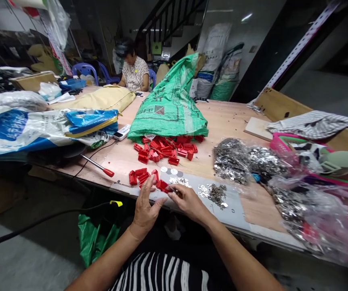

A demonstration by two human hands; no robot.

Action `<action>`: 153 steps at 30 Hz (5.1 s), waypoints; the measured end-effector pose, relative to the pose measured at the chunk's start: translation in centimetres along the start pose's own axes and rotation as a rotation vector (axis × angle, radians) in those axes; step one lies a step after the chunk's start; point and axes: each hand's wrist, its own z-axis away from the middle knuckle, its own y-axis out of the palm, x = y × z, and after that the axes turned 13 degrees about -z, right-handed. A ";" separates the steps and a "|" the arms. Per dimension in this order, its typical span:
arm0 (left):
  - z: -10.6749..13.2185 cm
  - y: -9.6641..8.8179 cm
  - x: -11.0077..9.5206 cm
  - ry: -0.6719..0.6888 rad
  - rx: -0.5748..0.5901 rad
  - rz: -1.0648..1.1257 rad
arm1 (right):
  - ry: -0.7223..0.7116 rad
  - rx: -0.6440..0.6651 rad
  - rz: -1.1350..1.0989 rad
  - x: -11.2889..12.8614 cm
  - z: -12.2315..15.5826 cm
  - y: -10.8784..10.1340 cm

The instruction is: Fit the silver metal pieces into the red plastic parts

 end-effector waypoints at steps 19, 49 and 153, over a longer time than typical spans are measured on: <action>1.4 1.7 -2.5 -0.650 0.427 0.817 | 0.423 -0.262 0.665 -5.2 2.3 -7.0; 1.3 2.2 -2.7 -0.639 0.349 0.849 | 0.208 -0.202 0.532 -5.9 5.7 -4.4; 1.4 1.5 -3.6 -0.767 0.755 1.237 | 0.114 -0.058 -0.146 0.4 5.0 -1.5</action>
